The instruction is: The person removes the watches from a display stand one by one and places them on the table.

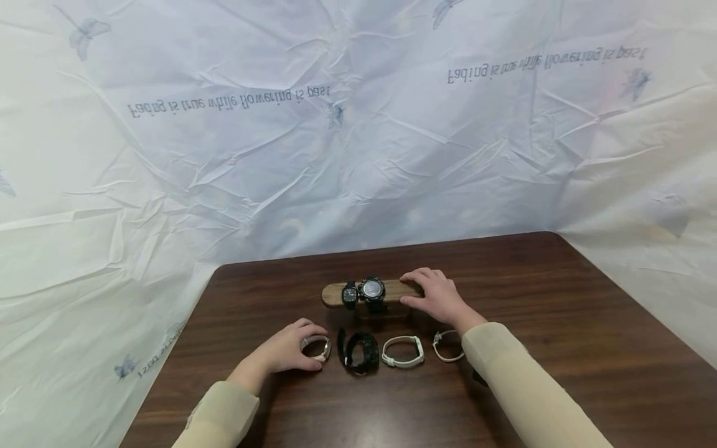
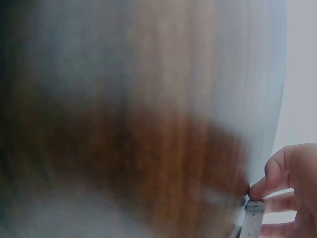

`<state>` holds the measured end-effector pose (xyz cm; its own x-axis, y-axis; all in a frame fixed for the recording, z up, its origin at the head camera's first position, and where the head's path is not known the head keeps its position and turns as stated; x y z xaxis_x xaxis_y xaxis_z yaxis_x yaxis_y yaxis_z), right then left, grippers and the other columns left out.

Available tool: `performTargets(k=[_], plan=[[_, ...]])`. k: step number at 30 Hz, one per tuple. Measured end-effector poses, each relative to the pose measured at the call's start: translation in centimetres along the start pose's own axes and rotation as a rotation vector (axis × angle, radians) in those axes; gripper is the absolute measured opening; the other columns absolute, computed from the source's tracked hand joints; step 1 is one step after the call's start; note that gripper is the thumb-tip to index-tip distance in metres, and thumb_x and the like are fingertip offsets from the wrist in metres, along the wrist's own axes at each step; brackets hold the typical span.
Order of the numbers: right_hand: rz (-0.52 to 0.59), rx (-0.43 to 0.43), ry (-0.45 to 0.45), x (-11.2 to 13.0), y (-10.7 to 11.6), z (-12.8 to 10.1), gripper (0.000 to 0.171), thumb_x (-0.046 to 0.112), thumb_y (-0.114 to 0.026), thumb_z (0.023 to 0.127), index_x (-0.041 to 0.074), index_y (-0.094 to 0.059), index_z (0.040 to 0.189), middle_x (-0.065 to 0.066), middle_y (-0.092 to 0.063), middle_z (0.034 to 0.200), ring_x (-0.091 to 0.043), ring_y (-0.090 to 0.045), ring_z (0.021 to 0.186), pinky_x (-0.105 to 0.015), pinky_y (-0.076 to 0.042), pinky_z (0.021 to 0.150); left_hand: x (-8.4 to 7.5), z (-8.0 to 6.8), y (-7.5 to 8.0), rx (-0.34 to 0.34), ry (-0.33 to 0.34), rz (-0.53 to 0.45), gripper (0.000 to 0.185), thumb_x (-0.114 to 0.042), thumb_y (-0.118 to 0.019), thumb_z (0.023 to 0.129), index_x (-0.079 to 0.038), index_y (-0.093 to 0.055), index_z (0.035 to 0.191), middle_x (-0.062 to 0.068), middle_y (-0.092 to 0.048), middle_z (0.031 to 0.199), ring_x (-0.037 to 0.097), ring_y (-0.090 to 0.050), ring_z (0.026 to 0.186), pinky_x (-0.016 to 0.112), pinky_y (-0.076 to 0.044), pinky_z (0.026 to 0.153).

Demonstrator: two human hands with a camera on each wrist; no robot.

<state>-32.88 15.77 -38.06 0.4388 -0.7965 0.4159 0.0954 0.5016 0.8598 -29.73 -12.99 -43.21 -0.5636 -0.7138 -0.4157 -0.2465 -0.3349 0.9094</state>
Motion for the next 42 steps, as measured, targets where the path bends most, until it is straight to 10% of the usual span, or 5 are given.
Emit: performTargets(k=[20,42], plan=[[-0.001,-0.001,-0.003,0.0,0.1,-0.1,0.046,0.050,-0.055,0.078,0.030,-0.050,0.119,0.002,-0.042,0.122,-0.027,-0.033,0.114,-0.055,-0.024,0.086,0.4,-0.3,0.4,-0.025,0.059,-0.038,0.067,-0.061,-0.063,0.063,-0.028,-0.050,0.119,-0.007,-0.046,0.106,0.012,-0.049,0.089,0.036,-0.040,0.074],[-0.001,0.011,0.003,-0.1,0.1,0.2,0.045,0.051,-0.055,0.078,0.030,-0.050,0.118,0.003,-0.042,0.123,-0.027,-0.033,0.113,-0.054,-0.024,0.087,0.6,1.8,4.4,-0.178,0.131,-0.209,0.060,-0.050,-0.064,0.071,-0.021,-0.047,0.121,0.005,-0.049,0.114,0.022,-0.049,0.085,0.034,-0.040,0.065]])
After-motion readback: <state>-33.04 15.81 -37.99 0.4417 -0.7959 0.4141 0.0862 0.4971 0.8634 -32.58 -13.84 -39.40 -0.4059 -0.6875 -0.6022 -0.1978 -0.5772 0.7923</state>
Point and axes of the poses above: each hand's wrist, its own z-axis towards the middle knuckle, its own y-axis out of the back of the hand, x = y × z, the point moved 7 cm from there along z, towards the middle knuckle
